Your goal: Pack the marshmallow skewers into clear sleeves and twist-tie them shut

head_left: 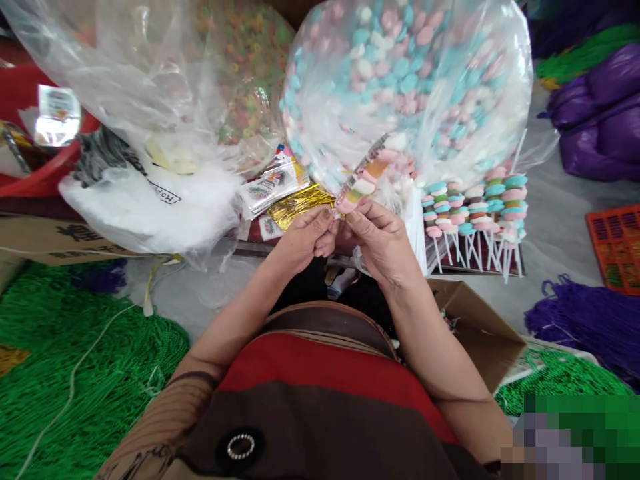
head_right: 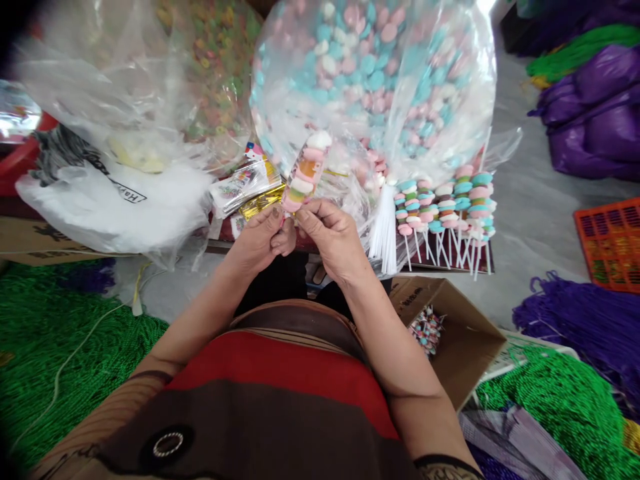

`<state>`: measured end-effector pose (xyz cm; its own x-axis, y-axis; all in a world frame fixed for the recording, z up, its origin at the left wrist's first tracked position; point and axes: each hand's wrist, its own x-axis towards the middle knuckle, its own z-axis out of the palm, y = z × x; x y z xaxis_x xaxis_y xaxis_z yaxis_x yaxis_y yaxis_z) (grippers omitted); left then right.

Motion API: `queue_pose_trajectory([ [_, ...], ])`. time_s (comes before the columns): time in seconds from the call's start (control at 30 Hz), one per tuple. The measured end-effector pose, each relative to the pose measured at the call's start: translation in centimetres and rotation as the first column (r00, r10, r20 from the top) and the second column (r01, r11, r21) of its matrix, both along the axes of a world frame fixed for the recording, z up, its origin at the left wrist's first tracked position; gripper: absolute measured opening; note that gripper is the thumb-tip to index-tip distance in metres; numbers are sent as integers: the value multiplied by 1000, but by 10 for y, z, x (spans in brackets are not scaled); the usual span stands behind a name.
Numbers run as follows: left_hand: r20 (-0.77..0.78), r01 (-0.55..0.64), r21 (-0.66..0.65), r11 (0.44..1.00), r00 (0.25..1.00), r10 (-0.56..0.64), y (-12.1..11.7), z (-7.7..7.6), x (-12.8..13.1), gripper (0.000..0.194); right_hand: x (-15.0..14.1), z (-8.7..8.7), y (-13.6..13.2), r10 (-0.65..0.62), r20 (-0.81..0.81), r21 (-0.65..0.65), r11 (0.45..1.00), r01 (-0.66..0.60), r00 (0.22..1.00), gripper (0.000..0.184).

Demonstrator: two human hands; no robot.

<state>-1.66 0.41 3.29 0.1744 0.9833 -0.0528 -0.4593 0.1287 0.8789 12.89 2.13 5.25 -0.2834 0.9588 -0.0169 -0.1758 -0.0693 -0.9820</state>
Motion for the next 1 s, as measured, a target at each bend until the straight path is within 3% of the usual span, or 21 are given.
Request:
queue_pose_trajectory([
  [0.07, -184, -42, 153, 987, 980, 70, 7, -7, -8, 54, 0, 6, -1, 13, -47, -57, 998, -16, 999, 39],
  [0.17, -426, -40, 383, 923, 879, 215, 16, -11, -20, 46, -1, 6, 0, 24, -47, -100, 995, -28, 999, 33],
  [0.27, -485, -40, 533, 845, 804, 344, 15, 5, -24, 38, 2, 2, 1, -25, 13, -32, 999, 25, 1000, 22],
  [0.33, -463, 5, 581, 814, 825, 325, 5, 27, -24, 43, 5, 2, 1, -56, 92, 78, 996, 49, 994, 17],
  [0.4, -438, 122, 600, 790, 877, 197, -9, 53, -21, 41, 7, 5, 3, -62, 196, 181, 983, 26, 979, 15],
  [0.47, -483, 263, 647, 715, 868, 118, -23, 74, -18, 37, 10, 11, 6, -69, 266, 230, 973, 6, 962, 14],
  [0.53, -567, 394, 645, 654, 821, 65, -32, 81, -14, 43, 12, 18, 11, -112, 277, 264, 964, 37, 954, 14],
  [0.6, -659, 434, 568, 700, 749, 70, -32, 73, -10, 52, 15, 25, 13, -173, 252, 309, 947, 90, 952, 14],
  [0.67, -713, 360, 407, 840, 700, 45, -23, 56, -8, 64, 16, 32, 11, -195, 237, 356, 929, 101, 952, 15],
  [0.7, -699, 295, 301, 907, 716, -1, -17, 48, -8, 72, 16, 35, 8, -182, 246, 368, 926, 82, 952, 15],
  [0.77, -504, 130, 118, 984, 862, -53, -4, 38, -10, 85, 16, 36, 0, -132, 298, 377, 926, 10, 945, 15],
  [0.83, -330, 15, 39, 999, 944, -1, 4, 41, -15, 93, 15, 33, -7, -66, 359, 373, 924, -78, 931, 13],
  [0.9, -296, -23, 28, 999, 955, 30, 4, 50, -21, 97, 14, 28, -10, -19, 397, 362, 922, -138, 918, 12],
  [1.0, -343, 173, 19, 985, 926, -156, -8, 59, -27, 103, 15, 22, -6, -79, 431, 388, 916, -106, 899, 12],
])
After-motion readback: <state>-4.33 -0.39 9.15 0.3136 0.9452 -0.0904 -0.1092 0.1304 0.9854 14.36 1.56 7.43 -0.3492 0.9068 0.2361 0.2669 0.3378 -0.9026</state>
